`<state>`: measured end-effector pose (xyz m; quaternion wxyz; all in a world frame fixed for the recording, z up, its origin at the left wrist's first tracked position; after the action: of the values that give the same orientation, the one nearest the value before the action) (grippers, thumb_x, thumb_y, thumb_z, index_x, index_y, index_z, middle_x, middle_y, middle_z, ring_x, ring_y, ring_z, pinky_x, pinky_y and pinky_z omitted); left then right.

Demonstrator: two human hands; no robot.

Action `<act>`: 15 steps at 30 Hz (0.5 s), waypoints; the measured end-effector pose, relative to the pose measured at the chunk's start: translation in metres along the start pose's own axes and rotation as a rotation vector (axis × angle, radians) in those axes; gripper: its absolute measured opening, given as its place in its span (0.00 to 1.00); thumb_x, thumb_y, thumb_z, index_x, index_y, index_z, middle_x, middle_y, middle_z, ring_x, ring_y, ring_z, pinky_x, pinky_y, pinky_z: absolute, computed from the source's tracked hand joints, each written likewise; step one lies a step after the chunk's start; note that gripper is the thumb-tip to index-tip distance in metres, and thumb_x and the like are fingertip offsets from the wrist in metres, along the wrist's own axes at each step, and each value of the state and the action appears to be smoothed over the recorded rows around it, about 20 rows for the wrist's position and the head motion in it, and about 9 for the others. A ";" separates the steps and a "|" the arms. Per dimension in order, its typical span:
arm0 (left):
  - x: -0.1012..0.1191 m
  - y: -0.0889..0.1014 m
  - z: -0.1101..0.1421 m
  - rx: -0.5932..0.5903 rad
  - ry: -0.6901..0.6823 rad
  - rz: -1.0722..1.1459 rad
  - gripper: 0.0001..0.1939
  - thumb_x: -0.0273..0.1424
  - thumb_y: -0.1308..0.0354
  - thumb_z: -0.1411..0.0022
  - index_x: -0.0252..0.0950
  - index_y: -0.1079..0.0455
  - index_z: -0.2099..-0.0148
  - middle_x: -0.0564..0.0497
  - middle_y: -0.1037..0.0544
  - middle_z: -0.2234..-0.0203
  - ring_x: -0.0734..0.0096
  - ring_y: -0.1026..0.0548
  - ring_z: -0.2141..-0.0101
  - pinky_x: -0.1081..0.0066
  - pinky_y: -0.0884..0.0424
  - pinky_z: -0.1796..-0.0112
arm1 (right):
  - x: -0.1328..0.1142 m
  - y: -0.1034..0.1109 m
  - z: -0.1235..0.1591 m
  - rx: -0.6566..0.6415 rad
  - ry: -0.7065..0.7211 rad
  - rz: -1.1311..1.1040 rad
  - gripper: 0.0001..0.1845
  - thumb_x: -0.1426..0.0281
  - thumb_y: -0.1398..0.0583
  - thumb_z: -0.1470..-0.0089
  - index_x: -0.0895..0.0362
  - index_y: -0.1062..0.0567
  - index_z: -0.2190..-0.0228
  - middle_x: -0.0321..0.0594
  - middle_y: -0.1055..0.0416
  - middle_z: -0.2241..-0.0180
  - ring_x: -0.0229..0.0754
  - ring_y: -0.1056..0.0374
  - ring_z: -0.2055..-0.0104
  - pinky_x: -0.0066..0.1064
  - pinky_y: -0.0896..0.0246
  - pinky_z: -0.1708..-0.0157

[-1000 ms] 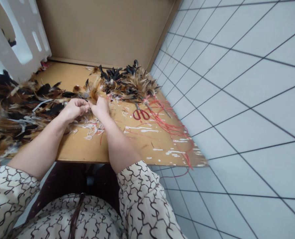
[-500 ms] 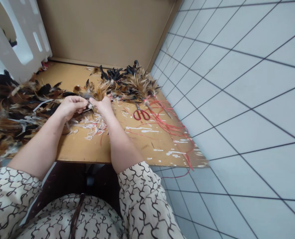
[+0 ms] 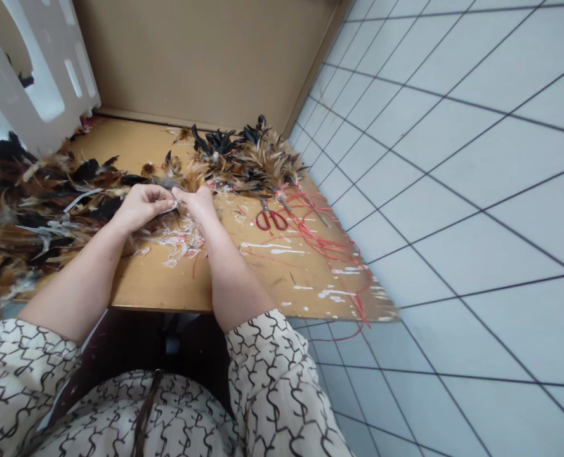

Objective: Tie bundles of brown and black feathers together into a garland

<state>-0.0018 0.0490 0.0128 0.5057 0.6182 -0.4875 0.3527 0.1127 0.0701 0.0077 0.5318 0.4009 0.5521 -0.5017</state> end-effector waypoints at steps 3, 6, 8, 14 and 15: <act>0.002 0.000 0.000 0.042 -0.103 -0.128 0.05 0.30 0.43 0.57 0.32 0.32 0.77 0.56 0.31 0.84 0.80 0.38 0.81 0.76 0.41 0.76 | -0.002 0.002 0.001 0.060 -0.012 0.032 0.18 0.68 0.33 0.64 0.58 0.39 0.83 0.24 0.51 0.91 0.25 0.57 0.88 0.19 0.64 0.89; 0.002 -0.002 0.001 0.028 -0.186 -0.262 0.05 0.29 0.45 0.54 0.32 0.31 0.76 0.57 0.31 0.84 0.79 0.38 0.81 0.76 0.40 0.76 | 0.000 0.004 0.000 0.094 -0.035 0.090 0.20 0.69 0.34 0.63 0.57 0.42 0.86 0.24 0.53 0.92 0.25 0.59 0.88 0.19 0.65 0.90; 0.002 -0.003 0.002 0.007 -0.254 -0.347 0.06 0.29 0.46 0.53 0.33 0.30 0.74 0.56 0.29 0.82 0.79 0.37 0.80 0.76 0.39 0.75 | 0.003 0.005 -0.002 0.102 -0.046 0.125 0.20 0.69 0.35 0.62 0.57 0.42 0.87 0.25 0.52 0.93 0.25 0.59 0.88 0.19 0.66 0.91; 0.004 -0.008 0.003 -0.098 -0.472 -0.656 0.08 0.25 0.50 0.50 0.34 0.29 0.72 0.50 0.25 0.76 0.72 0.30 0.73 0.73 0.35 0.68 | 0.007 0.004 -0.002 0.104 -0.051 0.168 0.18 0.75 0.37 0.62 0.58 0.42 0.87 0.26 0.51 0.92 0.25 0.56 0.87 0.18 0.63 0.90; 0.004 -0.010 0.004 -0.117 -0.491 -0.709 0.09 0.25 0.51 0.49 0.34 0.29 0.72 0.49 0.25 0.76 0.71 0.29 0.73 0.73 0.34 0.68 | 0.007 0.004 -0.002 0.116 -0.058 0.178 0.18 0.76 0.37 0.62 0.58 0.43 0.87 0.26 0.51 0.92 0.25 0.56 0.87 0.19 0.63 0.89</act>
<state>0.0088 0.0444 0.0128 0.4986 0.7834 -0.3700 -0.0285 0.1156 0.0717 0.0001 0.5661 0.4636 0.4688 -0.4948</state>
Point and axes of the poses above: each hand's wrist, its own z-axis away from the middle knuckle, its own y-axis out of the back of the hand, x = y × z, the point moved 4 cm from there along -z, towards the middle knuckle
